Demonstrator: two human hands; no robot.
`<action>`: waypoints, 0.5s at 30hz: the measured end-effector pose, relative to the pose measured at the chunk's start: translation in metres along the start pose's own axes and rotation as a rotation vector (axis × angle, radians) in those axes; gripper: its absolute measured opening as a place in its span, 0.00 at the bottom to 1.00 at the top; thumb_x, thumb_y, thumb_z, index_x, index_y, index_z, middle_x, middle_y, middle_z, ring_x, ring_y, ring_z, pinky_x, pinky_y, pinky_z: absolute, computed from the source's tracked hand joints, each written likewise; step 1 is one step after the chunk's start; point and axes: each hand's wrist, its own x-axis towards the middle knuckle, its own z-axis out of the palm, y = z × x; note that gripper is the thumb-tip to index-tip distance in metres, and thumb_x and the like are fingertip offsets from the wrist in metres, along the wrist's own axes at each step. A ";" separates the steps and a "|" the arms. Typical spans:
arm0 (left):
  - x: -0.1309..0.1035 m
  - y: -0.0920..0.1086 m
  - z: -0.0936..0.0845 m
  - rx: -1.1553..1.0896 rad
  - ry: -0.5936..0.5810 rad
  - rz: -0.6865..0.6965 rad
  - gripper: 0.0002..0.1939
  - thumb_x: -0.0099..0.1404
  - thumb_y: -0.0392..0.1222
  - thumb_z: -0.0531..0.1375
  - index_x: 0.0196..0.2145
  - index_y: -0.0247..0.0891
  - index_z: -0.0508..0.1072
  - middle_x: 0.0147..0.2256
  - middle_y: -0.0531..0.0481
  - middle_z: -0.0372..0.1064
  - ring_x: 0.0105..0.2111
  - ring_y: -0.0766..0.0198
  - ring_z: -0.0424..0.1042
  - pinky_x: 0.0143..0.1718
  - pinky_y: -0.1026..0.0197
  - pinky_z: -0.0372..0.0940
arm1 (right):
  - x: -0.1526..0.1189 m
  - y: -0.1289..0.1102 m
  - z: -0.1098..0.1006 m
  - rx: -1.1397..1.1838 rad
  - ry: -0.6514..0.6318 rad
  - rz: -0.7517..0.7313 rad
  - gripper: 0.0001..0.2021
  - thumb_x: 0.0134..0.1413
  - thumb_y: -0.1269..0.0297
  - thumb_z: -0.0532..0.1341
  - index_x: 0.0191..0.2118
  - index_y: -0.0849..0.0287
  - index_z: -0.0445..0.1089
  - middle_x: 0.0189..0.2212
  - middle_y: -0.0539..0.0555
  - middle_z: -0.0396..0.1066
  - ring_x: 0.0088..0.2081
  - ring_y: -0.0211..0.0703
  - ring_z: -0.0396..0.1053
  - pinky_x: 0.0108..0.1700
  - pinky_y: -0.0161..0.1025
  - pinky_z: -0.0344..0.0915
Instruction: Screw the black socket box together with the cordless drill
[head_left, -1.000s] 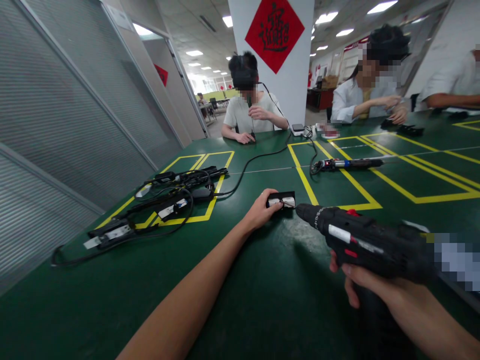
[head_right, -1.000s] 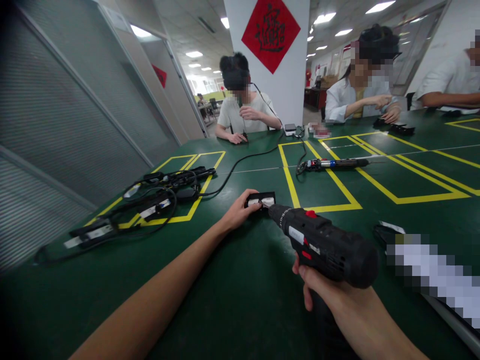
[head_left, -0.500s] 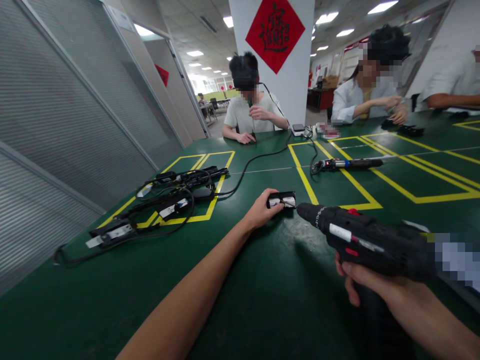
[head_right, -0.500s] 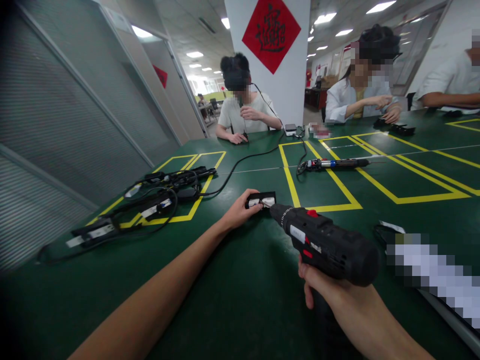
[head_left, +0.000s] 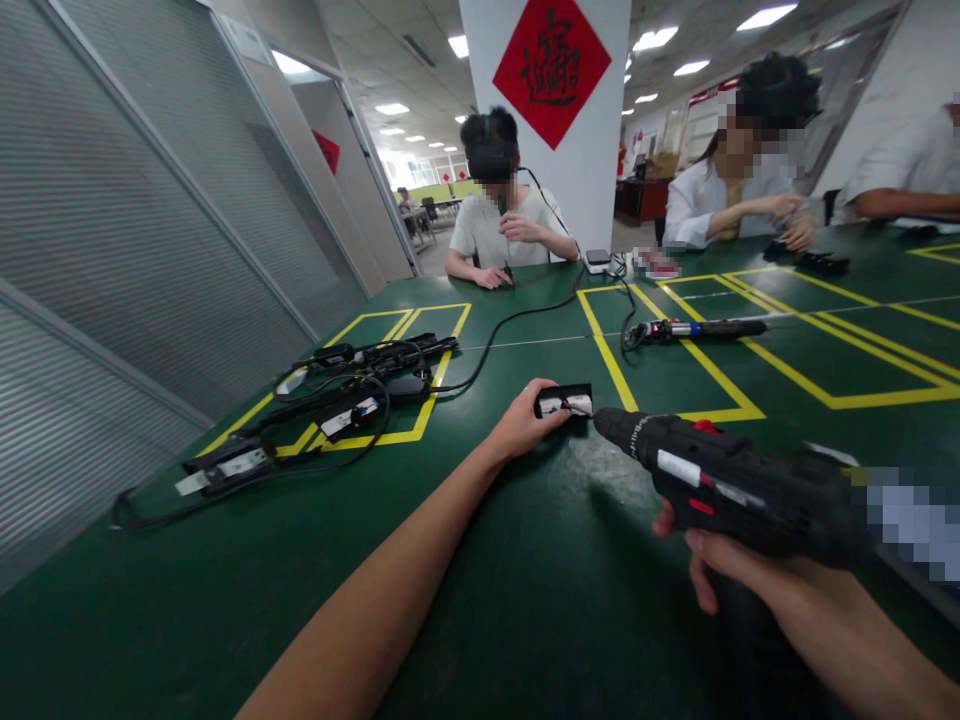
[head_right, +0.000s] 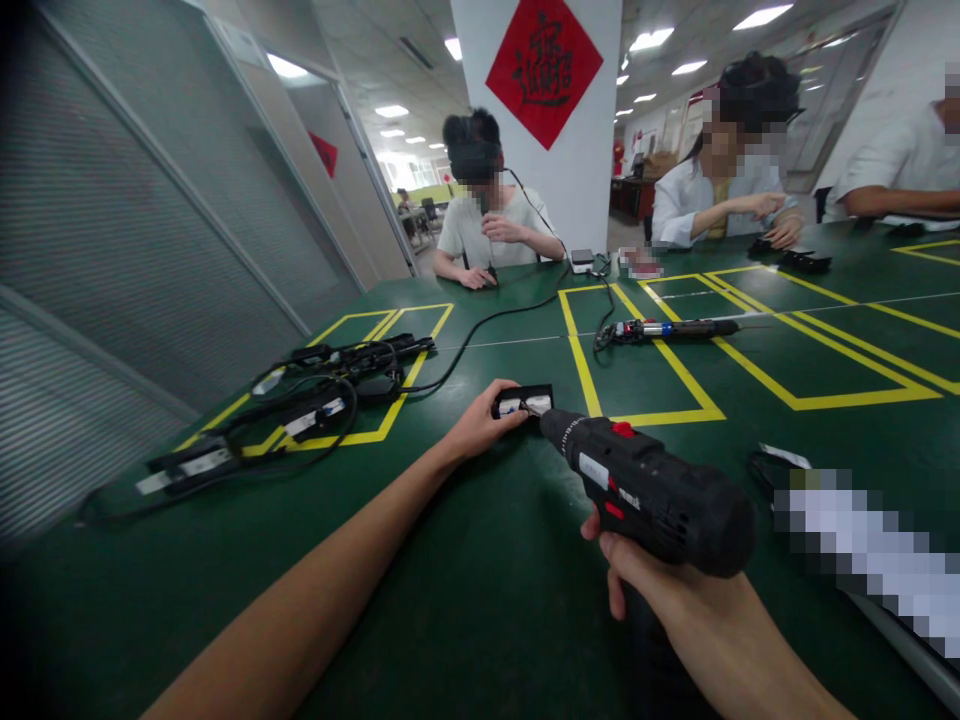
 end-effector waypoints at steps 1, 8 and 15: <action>0.000 0.000 0.000 0.002 0.003 -0.001 0.23 0.58 0.49 0.59 0.49 0.38 0.63 0.40 0.48 0.67 0.36 0.62 0.68 0.38 0.60 0.64 | -0.001 0.000 0.000 0.000 0.009 0.000 0.24 0.54 0.45 0.52 0.15 0.51 0.69 0.29 0.50 0.76 0.40 0.53 0.71 0.42 0.44 0.64; -0.001 0.003 -0.002 -0.002 0.002 -0.003 0.20 0.60 0.48 0.57 0.49 0.39 0.63 0.41 0.48 0.67 0.38 0.61 0.67 0.40 0.59 0.64 | -0.001 0.000 0.001 -0.008 -0.003 -0.004 0.23 0.54 0.46 0.52 0.16 0.51 0.70 0.28 0.51 0.76 0.38 0.52 0.71 0.40 0.43 0.64; 0.000 0.001 0.000 0.007 0.002 0.001 0.20 0.60 0.48 0.57 0.49 0.40 0.64 0.40 0.49 0.67 0.39 0.61 0.67 0.41 0.59 0.63 | -0.002 -0.002 0.002 0.000 0.036 0.002 0.23 0.54 0.46 0.52 0.16 0.51 0.70 0.23 0.51 0.74 0.34 0.51 0.70 0.37 0.43 0.63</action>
